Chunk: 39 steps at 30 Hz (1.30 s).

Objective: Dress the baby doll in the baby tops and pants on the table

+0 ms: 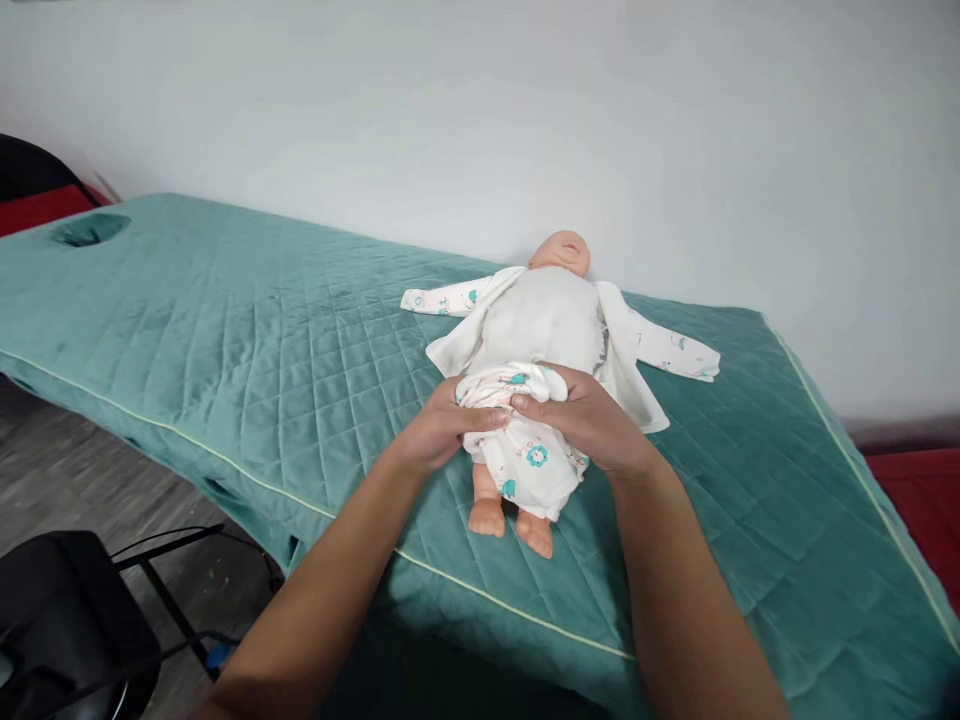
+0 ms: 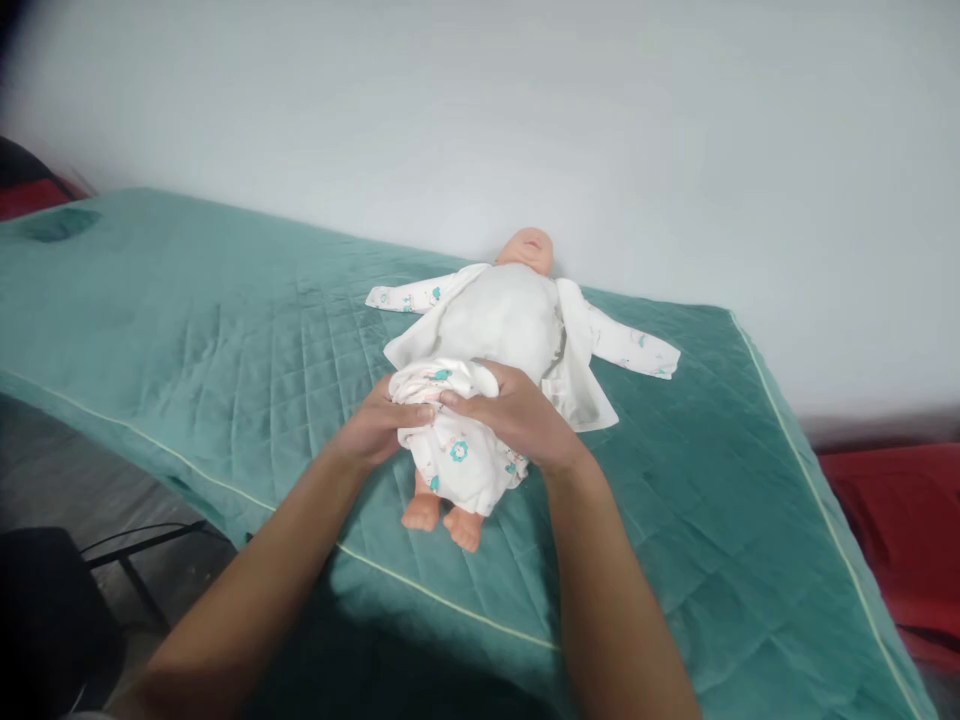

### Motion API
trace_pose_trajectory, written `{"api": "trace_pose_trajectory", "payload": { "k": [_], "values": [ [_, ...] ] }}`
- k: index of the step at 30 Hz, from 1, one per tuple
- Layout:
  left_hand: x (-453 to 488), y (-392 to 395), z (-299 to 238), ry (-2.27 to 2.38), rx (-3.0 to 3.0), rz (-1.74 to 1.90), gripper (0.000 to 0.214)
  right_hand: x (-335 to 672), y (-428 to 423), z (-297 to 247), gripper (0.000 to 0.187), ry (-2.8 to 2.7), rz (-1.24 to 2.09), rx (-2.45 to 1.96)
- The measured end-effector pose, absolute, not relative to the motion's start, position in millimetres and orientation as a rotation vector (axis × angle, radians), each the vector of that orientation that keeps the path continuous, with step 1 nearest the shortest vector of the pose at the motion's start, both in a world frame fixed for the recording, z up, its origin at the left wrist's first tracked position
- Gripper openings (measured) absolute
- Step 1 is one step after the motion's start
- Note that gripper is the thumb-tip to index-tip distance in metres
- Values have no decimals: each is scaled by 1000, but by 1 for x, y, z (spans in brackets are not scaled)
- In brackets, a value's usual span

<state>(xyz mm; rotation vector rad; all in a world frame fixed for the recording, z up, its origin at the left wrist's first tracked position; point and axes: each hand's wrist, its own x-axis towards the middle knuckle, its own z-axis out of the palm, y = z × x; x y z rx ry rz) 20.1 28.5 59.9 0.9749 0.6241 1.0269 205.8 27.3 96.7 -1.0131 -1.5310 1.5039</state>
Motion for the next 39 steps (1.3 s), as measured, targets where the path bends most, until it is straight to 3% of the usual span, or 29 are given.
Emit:
{"api": "trace_pose_trajectory", "payload": {
  "k": [12, 17, 24, 32, 39],
  "values": [
    [36, -66, 96, 930, 657, 1063, 24, 207, 30, 94, 24, -1906, 1346, -984],
    [44, -97, 107, 977, 511, 1148, 29, 206, 31, 94, 9, -2003, 1345, -1029],
    [50, -124, 91, 966, 400, 1185, 30, 202, 32, 94, 25, -2163, 1275, -1058],
    [43, -144, 68, 1049, 377, 1278, 45, 201, 30, 97, 18, -2298, 1416, -937],
    [30, -142, 39, 1189, 484, 1366, 37, 203, 28, 99, 14, -2451, 1355, -856]
  ]
}}
